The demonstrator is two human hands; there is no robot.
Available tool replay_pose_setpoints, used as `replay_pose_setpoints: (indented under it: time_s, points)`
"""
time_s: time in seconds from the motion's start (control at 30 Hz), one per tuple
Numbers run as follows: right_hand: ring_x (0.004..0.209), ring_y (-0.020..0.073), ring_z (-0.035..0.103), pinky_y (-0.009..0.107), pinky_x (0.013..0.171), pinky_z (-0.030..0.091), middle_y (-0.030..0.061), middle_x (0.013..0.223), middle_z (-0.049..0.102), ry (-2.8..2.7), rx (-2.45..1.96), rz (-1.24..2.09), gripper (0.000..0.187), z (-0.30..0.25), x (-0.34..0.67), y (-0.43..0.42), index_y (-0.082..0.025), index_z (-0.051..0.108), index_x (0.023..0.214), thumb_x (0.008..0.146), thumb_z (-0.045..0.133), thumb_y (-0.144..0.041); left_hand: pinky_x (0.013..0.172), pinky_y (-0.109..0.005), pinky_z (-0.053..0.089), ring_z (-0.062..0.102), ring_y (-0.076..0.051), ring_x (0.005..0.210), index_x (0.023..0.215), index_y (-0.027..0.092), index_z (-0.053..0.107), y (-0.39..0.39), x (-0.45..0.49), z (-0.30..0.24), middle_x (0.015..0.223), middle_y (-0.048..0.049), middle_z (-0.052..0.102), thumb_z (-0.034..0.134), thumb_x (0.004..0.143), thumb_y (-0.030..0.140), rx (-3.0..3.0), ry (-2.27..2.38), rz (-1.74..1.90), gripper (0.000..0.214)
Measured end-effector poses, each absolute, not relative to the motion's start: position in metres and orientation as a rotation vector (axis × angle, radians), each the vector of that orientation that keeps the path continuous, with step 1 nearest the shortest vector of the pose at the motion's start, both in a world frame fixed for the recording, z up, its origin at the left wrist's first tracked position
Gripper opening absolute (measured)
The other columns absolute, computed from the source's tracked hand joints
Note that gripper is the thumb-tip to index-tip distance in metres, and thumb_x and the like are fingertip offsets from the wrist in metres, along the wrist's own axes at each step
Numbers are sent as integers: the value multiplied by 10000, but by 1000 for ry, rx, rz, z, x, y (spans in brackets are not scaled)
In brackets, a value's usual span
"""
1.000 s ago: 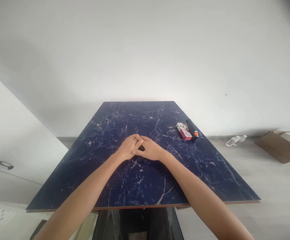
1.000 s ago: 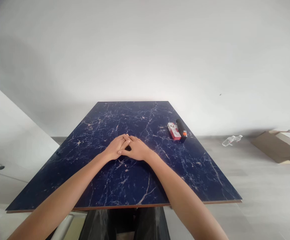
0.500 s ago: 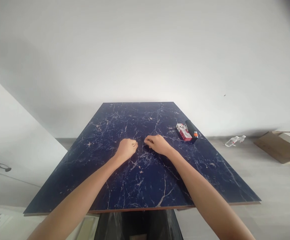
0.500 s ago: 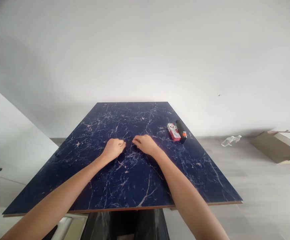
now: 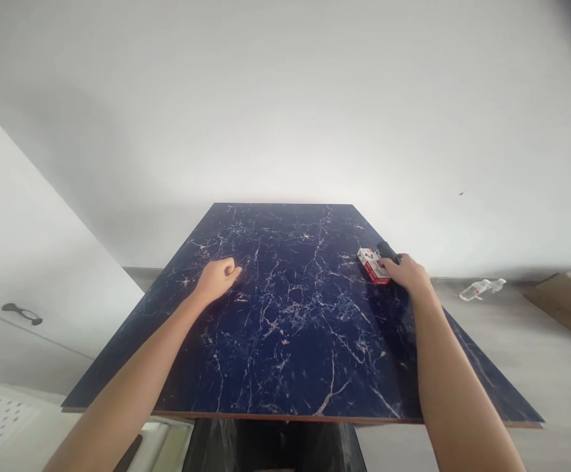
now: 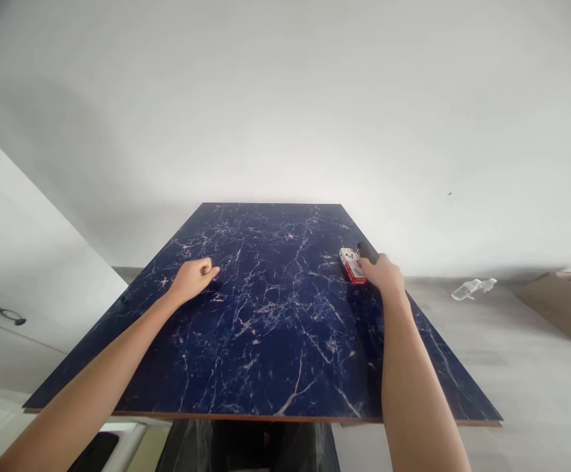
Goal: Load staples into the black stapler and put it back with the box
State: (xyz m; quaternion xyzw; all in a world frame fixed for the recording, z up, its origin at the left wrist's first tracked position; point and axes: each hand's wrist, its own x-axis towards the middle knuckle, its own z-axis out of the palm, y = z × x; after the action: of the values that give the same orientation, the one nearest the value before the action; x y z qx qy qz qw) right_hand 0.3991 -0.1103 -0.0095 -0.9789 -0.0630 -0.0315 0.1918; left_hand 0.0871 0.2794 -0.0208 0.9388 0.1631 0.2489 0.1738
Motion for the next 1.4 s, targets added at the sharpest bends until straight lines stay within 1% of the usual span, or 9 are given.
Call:
replay_pose_setpoints:
  time_s: [0.13,0.57,0.77,0.87,1.0,1.13,1.23,1.33,1.4]
  points:
    - [973,354,660,381,745,468,216,1076,694,-325,-2833,-59,522,-14,400,-106,-110,671,1160,848,512,-498,581,-255,288,387,-124,525,637,211,328,292,84,-26,544,58,402,568,880,378,2620,567,704,380]
    - [835,273,675,321,699,450,110,889,739,-589,-2677,-152,418,-11,340,-35,-194,731,921,802,583,-566,573,-256,290,377,-122,511,629,212,320,281,91,-28,537,56,398,559,880,376,2634,471,660,383]
    - [834,267,686,311,714,464,97,892,743,-823,-2452,-97,362,-12,284,40,-206,699,1017,807,646,-496,603,-260,335,460,-134,537,652,213,461,280,94,-30,565,40,503,581,880,357,2617,552,750,295]
    - [872,285,687,337,765,478,120,955,735,-914,-2363,-39,457,-11,252,86,-194,628,1149,805,669,-492,724,-287,420,613,-177,693,972,212,608,282,95,-31,809,-12,690,570,910,368,2540,649,784,173]
    - [914,317,684,383,821,492,135,980,722,-972,-2263,53,560,-12,207,141,-179,526,1250,793,686,-461,914,-375,440,654,-266,1049,1313,187,519,288,95,-30,1162,-111,701,396,1011,407,2401,840,749,393]
    - [951,328,680,423,865,501,146,1013,709,-994,-2138,141,652,-15,179,178,-166,462,1328,791,687,-460,937,-378,441,608,-278,1151,1221,192,583,299,89,-24,1229,-120,664,301,1038,389,2392,877,686,390]
    - [890,287,695,387,816,536,126,994,707,-878,-1983,396,564,-16,187,190,-168,568,1225,801,674,-524,890,-362,452,616,-268,1072,1097,193,631,303,85,-22,1114,-108,683,262,1047,388,2411,844,659,421]
    - [836,244,700,354,753,560,116,1022,707,-777,-1901,555,501,-15,212,194,-170,643,1093,904,489,-608,905,-356,442,593,-261,1071,1085,204,659,300,84,-24,1048,-97,674,279,1047,417,2461,752,645,437]
    - [979,243,677,372,871,536,103,1142,693,-809,-1897,492,500,-17,226,196,-196,652,1110,954,394,-595,931,-367,433,575,-265,1091,1151,208,659,296,84,-27,1062,-104,657,254,1053,435,2503,730,653,474]
